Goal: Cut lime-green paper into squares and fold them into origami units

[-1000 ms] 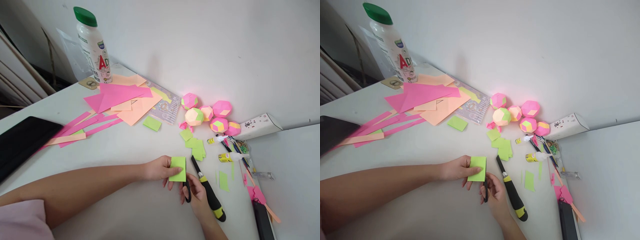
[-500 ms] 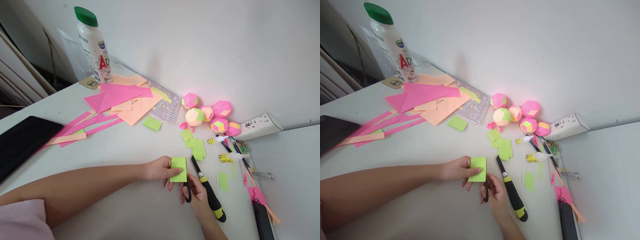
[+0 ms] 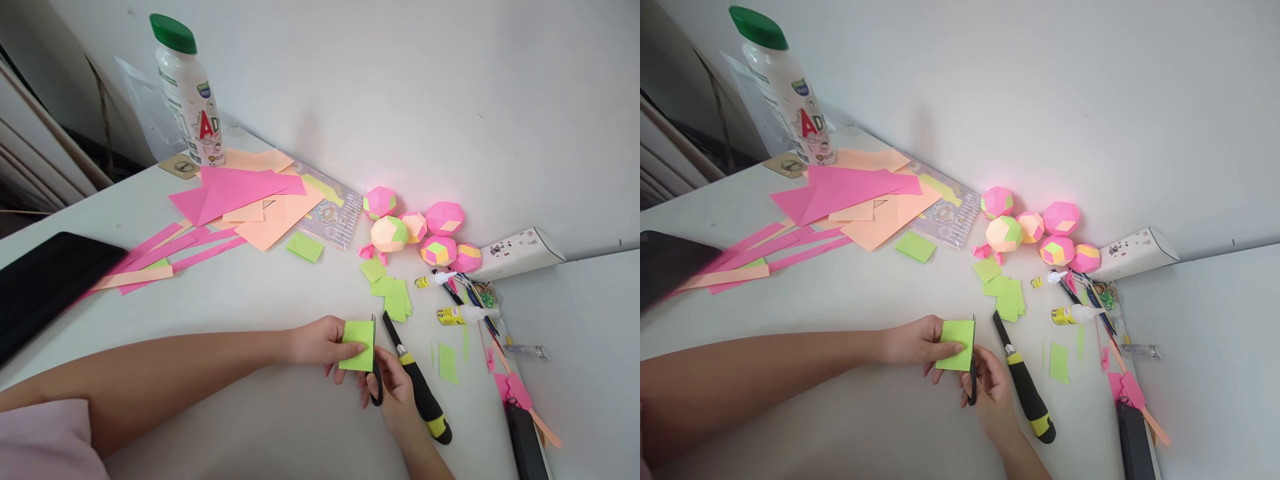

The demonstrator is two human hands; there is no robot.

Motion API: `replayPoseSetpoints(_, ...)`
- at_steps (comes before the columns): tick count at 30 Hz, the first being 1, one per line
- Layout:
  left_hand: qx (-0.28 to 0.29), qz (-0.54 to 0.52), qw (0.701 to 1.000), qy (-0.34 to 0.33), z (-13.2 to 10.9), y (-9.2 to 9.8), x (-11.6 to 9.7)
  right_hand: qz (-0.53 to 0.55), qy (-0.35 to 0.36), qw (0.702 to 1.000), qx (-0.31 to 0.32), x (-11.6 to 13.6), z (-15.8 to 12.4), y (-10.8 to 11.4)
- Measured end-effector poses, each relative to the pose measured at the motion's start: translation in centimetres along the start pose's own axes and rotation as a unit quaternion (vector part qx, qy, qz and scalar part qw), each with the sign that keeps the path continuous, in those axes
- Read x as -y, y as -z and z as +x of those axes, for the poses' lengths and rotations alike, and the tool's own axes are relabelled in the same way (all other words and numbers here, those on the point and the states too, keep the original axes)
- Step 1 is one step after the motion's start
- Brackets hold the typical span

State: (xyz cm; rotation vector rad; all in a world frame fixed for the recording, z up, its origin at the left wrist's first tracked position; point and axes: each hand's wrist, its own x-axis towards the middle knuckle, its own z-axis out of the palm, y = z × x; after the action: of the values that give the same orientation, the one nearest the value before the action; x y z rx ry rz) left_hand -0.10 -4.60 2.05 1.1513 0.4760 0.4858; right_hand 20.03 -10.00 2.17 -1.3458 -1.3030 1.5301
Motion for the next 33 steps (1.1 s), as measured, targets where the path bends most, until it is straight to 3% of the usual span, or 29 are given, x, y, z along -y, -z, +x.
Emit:
replayPoseSetpoints(15,-0.009,0.004,1.000,0.006,0.0,-0.1,-0.3,-0.010,0.012,1.000,-0.018,0.4,0.1,-0.2)
replayPoseSetpoints(33,-0.142,-0.137,0.979,-0.055,1.6,-0.1,0.9,0.090,0.042,0.994,-0.034,-0.2,0.0,-0.3)
